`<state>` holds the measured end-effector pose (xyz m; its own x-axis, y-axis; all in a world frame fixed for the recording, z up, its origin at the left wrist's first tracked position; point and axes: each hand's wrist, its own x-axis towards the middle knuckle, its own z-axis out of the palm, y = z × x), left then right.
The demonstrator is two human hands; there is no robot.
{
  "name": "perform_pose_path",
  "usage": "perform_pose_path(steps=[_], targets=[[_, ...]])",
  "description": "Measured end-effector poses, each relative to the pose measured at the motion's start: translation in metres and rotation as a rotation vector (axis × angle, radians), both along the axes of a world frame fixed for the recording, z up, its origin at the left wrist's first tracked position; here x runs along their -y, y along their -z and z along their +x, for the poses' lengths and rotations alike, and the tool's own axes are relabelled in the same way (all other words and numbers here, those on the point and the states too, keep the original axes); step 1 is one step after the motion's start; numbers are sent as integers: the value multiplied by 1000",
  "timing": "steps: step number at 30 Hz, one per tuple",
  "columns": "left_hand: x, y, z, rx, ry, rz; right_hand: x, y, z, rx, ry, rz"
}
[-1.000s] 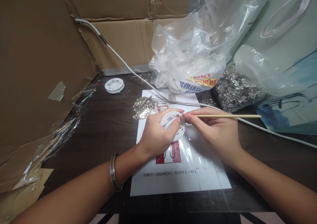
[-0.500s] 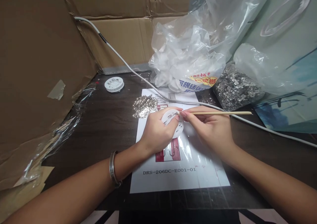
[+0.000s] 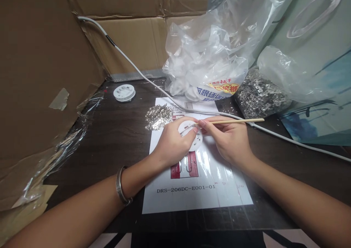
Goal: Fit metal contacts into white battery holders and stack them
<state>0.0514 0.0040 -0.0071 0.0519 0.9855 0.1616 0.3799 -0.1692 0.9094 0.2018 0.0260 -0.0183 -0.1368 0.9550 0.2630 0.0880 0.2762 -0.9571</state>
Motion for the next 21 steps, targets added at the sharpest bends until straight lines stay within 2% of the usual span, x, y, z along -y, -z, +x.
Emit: perform_pose_path(steps=[5, 14, 21], targets=[[1, 0, 0, -13, -11, -13, 2, 0, 2, -2, 0, -35], [1, 1, 1, -44, 36, -48, 3, 2, 3, 58, -35, -7], [0, 2, 0, -57, 23, -57, 1, 4, 2, 81, -36, 17]])
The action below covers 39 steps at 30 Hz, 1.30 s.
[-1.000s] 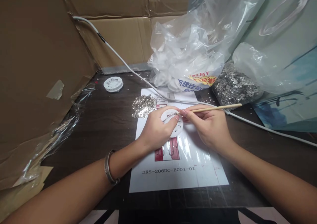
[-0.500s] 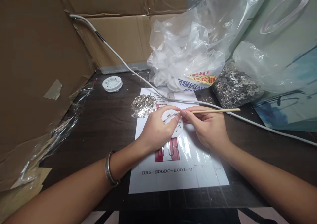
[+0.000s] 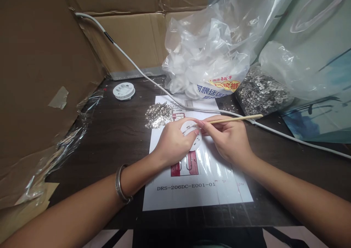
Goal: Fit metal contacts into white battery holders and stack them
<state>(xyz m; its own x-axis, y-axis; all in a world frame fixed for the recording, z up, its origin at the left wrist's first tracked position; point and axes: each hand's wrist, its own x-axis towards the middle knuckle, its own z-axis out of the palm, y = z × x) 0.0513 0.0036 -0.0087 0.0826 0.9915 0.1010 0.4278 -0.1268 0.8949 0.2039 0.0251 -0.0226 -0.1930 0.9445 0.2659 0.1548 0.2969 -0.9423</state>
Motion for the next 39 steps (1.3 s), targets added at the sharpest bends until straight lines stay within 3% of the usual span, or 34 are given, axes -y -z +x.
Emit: perform_pose_path(steps=[15, 25, 39], targets=[[-1, -1, 0, 74, -16, -36, 5, 0, 3, 106, -1, 63], [0, -1, 1, 75, -24, -18, 1, 0, 0, -20, 27, -71], [-2, 0, 1, 124, -32, -22, 3, -4, -1, 126, 22, 135]])
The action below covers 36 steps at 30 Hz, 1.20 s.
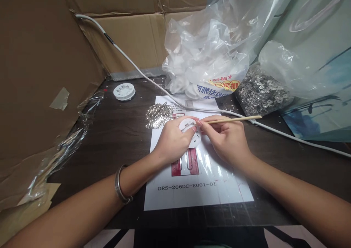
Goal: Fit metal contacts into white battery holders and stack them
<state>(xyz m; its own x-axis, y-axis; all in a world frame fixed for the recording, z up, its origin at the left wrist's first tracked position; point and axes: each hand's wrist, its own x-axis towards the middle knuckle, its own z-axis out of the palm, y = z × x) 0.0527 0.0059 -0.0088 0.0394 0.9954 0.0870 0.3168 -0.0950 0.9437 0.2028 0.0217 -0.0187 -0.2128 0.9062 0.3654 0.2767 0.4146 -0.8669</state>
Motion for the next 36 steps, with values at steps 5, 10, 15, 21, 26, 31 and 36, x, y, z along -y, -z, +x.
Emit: perform_pose_path(steps=[5, 10, 15, 21, 26, 31, 36], targets=[[-1, 0, -1, -24, 15, -10, 1, 1, -3, 33, 47, 71], [0, -1, -1, -67, 33, 1, 0, -1, -4, 27, 58, 48], [1, 1, -1, -11, 4, -30, 1, -2, 0, 44, 12, -17], [0, 3, -1, 13, 0, -15, -1, -1, -1, 37, 25, -14], [2, 3, -2, -111, 28, -5, -3, -3, 2, 41, 13, -11], [2, 1, -2, -56, 29, -41, -1, -3, 8, -10, -56, -105], [3, 0, -2, 41, 7, -43, 0, -6, 7, -56, -58, -154]])
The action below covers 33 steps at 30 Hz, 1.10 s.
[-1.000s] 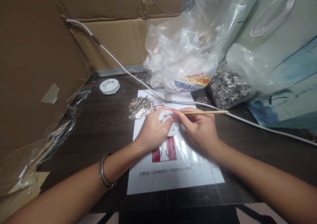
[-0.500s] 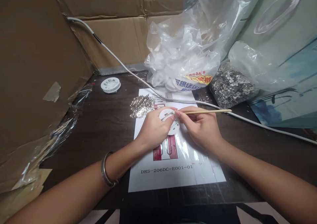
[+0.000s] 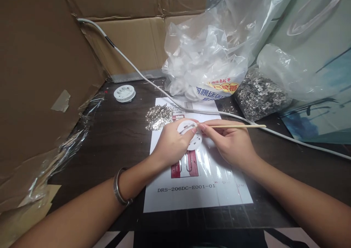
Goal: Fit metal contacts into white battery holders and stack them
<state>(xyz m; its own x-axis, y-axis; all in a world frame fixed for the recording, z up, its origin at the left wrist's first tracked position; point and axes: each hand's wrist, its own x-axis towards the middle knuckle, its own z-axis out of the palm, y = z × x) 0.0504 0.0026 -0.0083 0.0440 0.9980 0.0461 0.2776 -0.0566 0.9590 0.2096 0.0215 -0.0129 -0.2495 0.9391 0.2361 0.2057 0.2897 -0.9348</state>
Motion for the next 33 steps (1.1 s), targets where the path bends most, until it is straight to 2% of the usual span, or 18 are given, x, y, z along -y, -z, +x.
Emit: perform_pose_path(steps=[8, 15, 20, 24, 27, 31, 33], targets=[[3, -9, 0, 93, -30, 18, 6, -13, 3, -115, 96, 11], [5, -9, -1, 74, -103, 109, 3, -6, 6, -207, -43, -161], [4, -10, -3, 89, -161, 159, 3, -5, 10, -61, -36, -157], [4, -8, -2, 140, -166, 154, 5, -9, 5, -40, -227, -259], [5, -9, -1, 205, -128, 130, 5, -9, 2, -112, -352, -317], [6, -13, 2, 276, -111, 77, 3, -8, 1, -229, -415, -428], [6, -14, 2, 281, -105, 90, 3, -8, 1, -253, -405, -419]])
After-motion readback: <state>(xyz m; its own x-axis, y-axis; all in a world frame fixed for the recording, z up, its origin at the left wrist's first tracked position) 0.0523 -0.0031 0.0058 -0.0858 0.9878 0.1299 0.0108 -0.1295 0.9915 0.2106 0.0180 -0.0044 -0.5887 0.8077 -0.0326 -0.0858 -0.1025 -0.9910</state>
